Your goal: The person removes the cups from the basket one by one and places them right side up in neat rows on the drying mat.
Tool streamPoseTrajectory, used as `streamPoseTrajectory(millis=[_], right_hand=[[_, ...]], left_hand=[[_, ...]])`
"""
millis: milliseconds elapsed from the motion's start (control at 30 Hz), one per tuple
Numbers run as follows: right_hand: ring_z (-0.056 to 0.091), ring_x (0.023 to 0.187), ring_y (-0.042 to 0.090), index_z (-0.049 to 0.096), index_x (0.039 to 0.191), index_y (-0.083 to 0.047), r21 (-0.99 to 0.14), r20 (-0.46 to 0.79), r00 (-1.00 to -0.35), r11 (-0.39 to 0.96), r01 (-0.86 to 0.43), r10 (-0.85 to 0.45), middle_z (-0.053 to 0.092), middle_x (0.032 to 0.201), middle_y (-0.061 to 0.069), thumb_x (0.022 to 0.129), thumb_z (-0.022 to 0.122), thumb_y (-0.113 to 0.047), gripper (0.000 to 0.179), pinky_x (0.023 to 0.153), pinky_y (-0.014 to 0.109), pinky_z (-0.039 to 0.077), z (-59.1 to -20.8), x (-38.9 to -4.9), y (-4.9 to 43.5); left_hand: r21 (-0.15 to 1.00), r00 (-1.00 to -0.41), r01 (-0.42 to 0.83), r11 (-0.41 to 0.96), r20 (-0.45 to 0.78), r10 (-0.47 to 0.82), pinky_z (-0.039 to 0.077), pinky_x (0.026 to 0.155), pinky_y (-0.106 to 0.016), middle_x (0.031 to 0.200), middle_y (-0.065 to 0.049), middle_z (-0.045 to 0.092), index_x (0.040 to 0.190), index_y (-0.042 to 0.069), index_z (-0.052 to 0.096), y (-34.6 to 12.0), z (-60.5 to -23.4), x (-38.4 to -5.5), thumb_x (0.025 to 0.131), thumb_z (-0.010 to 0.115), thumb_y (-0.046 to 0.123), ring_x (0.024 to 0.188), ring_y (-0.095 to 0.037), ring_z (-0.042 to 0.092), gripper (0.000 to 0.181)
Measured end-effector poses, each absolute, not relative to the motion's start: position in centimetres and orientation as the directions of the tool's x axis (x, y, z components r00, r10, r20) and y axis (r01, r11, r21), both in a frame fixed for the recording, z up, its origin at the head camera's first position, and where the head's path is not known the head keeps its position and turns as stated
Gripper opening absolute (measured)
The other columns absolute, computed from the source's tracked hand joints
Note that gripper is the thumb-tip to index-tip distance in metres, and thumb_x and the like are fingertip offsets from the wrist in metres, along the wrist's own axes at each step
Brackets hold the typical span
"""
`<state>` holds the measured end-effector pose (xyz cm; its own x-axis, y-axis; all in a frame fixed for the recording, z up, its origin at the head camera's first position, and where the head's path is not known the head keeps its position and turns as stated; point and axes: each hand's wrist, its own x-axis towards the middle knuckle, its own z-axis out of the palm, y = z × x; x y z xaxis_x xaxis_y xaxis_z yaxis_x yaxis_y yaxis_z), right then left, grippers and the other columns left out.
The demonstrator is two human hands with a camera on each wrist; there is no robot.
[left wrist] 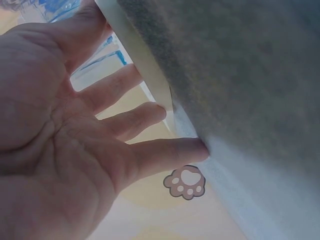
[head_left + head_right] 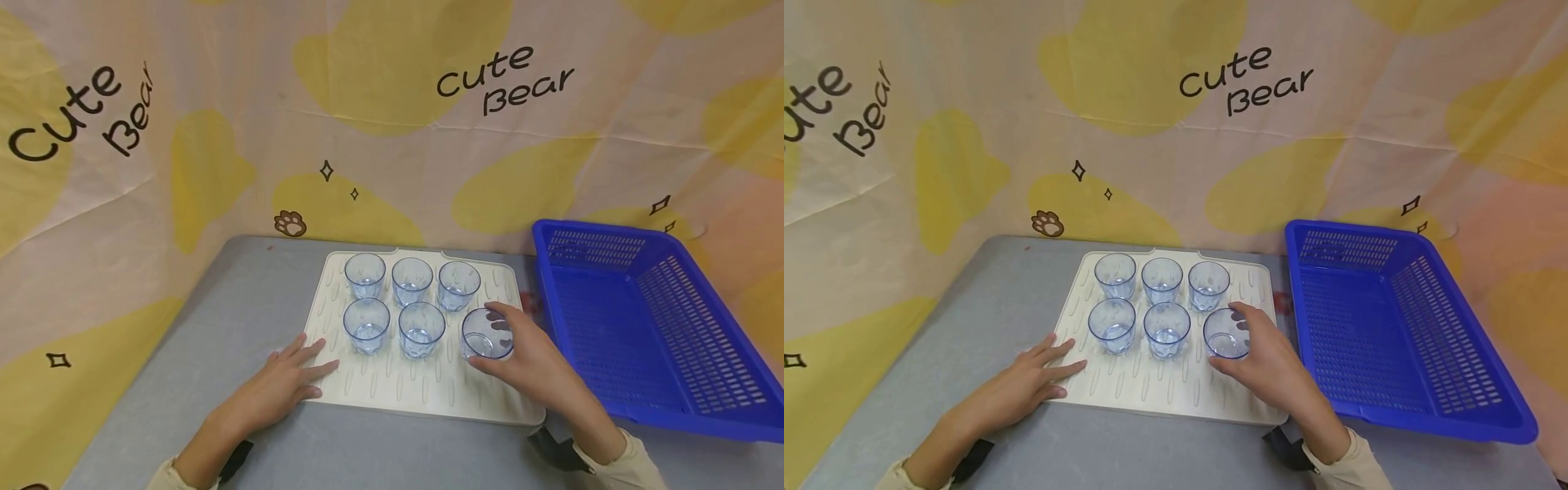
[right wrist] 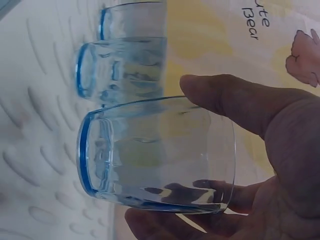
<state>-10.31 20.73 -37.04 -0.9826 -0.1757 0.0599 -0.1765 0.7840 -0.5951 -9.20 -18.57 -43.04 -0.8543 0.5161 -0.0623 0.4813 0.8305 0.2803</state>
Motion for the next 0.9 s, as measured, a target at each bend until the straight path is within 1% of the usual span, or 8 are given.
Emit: streamPoseTrajectory(millis=[200,500,733,900], right_hand=[[0.058,0.124,0.038,0.045,0.143,-0.002,-0.618,0.060,-0.982,0.766,-0.175,-0.177,0.061,0.133,0.020,0.077,0.085,-0.035,0.083,0.101,0.056,0.045,-38.4,-11.4,20.4],[0.058,0.122,0.038,0.045,0.143,-0.002,-0.619,0.042,-0.986,0.771,-0.151,-0.159,0.061,0.131,0.020,0.077,0.085,-0.033,0.083,0.100,0.056,0.046,-39.6,-12.1,19.9],[0.059,0.121,0.038,0.042,0.146,-0.003,-0.611,0.009,-0.988,0.782,-0.125,-0.151,0.060,0.132,0.021,0.079,0.083,-0.035,0.084,0.098,0.056,0.049,-40.1,-12.3,19.6],[0.060,0.120,0.038,0.041,0.147,-0.004,-0.613,-0.002,-0.989,0.781,-0.114,-0.146,0.060,0.134,0.021,0.080,0.082,-0.037,0.085,0.096,0.056,0.050,-40.3,-12.3,19.6]], left_hand=[[0.313,-0.863,0.444,0.839,-0.101,0.495,0.034,0.097,-0.079,0.155,-0.015,0.045,0.138,0.028,0.060,-18.4,-43.1,-9.3,0.091,0.069,0.027,0.145,-0.051,0.030,0.048],[0.313,-0.872,0.419,0.852,-0.124,0.474,0.033,0.098,-0.078,0.156,-0.013,0.044,0.139,0.029,0.060,-18.4,-43.1,-9.3,0.091,0.069,0.028,0.147,-0.049,0.029,0.049],[0.301,-0.863,0.452,0.840,-0.092,0.497,0.035,0.095,-0.079,0.154,-0.016,0.046,0.138,0.027,0.061,-18.5,-43.1,-9.4,0.090,0.069,0.027,0.145,-0.051,0.031,0.048],[0.288,-0.860,0.458,0.841,-0.096,0.501,0.036,0.095,-0.078,0.154,-0.015,0.046,0.138,0.026,0.061,-18.5,-43.1,-9.4,0.091,0.069,0.028,0.144,-0.051,0.032,0.048]])
